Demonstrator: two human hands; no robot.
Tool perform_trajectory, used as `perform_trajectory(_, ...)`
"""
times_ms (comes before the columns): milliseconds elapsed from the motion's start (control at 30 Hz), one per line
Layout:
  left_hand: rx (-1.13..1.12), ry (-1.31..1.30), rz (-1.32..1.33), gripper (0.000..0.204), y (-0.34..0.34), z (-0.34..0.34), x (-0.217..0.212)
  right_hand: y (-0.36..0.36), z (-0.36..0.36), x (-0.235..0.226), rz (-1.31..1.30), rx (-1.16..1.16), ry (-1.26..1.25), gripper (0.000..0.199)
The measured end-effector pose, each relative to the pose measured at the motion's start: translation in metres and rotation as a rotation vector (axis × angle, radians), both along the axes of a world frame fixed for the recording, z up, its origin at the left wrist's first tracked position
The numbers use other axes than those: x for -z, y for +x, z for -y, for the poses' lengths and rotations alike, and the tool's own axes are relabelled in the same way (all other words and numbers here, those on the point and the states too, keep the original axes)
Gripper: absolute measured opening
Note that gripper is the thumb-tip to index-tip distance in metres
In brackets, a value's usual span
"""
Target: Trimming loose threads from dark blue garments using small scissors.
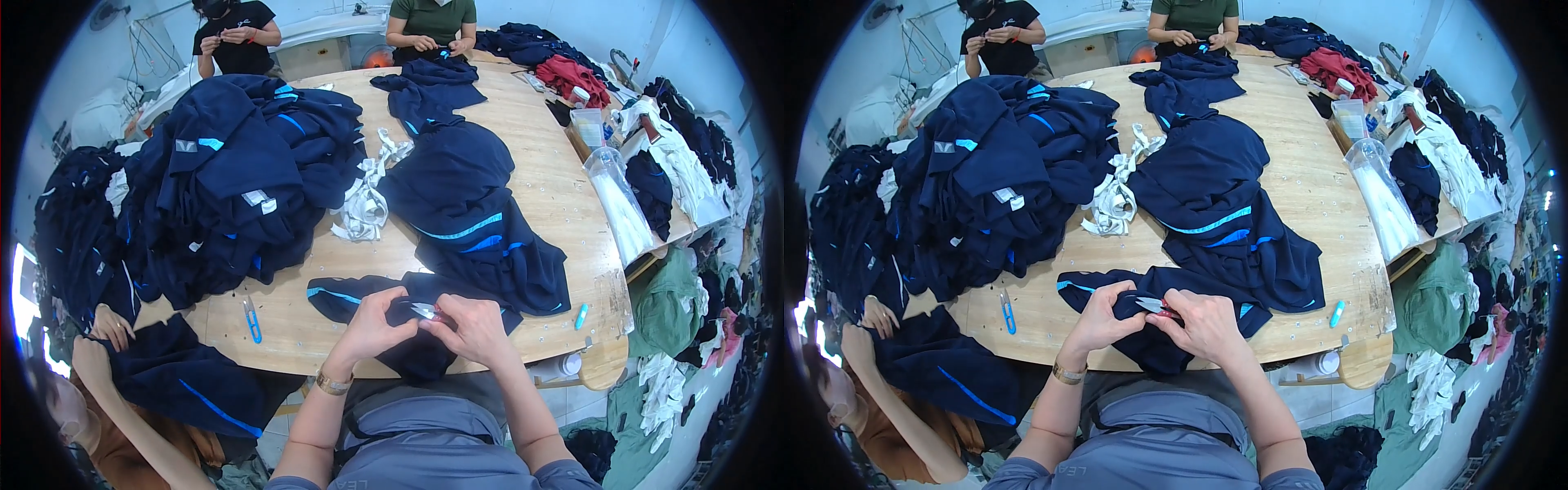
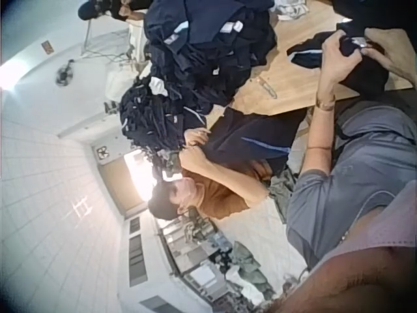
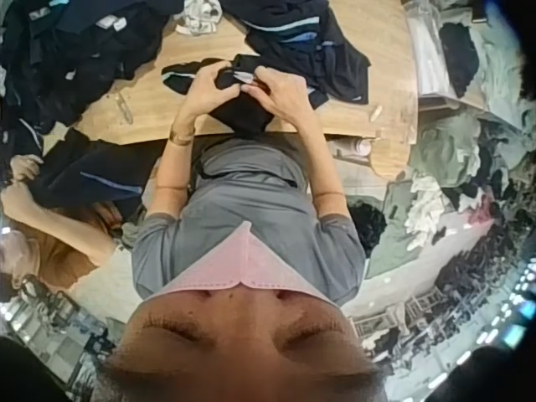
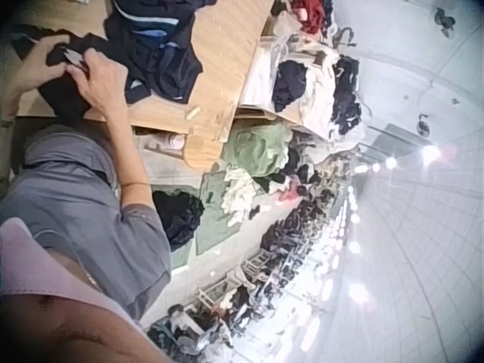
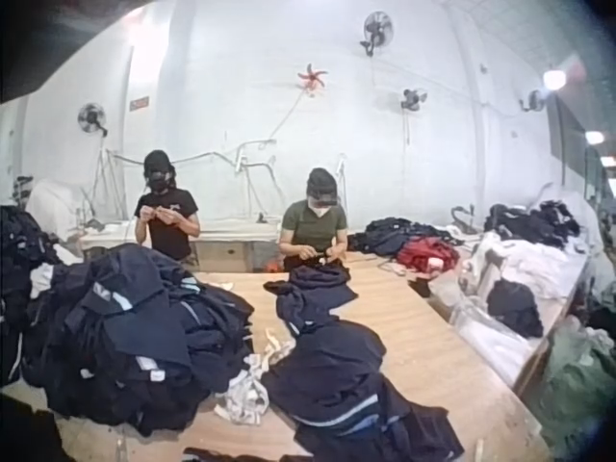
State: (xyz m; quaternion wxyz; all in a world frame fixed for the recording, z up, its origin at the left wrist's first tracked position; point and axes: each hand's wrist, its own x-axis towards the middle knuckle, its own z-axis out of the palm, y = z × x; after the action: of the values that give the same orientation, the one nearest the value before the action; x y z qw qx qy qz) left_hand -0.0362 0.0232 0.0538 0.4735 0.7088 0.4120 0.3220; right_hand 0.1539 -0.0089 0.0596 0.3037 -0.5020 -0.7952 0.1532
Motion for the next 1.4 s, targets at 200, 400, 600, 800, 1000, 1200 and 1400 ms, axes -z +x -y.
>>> perform_trajectory(200,0.018,-0.038,-0.025,0.020,-0.001,0.001,-0.003,0.001,-0.001,0.000,-0.009,-0.018,-0.006,0.032)
perform_trajectory(400,0.006,-0.106,0.040,0.020,-0.001,-0.001,-0.001,0.004,0.000,0.001,0.039,0.008,0.008,0.032)
perform_trajectory(600,0.035,-0.017,-0.003,0.020,-0.001,0.000,-0.002,0.002,-0.001,0.000,0.064,-0.005,0.028,0.032)
perform_trajectory(800,0.051,-0.069,-0.013,0.020,-0.001,0.002,-0.004,0.002,-0.001,0.003,0.020,-0.013,-0.008,0.031)
perform_trajectory(1000,0.041,-0.174,0.135,0.016,-0.003,0.000,0.003,0.007,-0.003,0.033,-0.493,0.144,-0.223,0.025)
perform_trajectory(1200,-0.046,-0.341,0.513,0.024,-0.017,-0.010,0.022,0.001,0.009,0.070,-0.742,0.183,-0.297,0.032)
perform_trajectory(1400,-0.097,-0.364,0.694,0.026,-0.025,-0.012,0.015,-0.009,0.014,0.088,-0.711,0.256,-0.313,0.036)
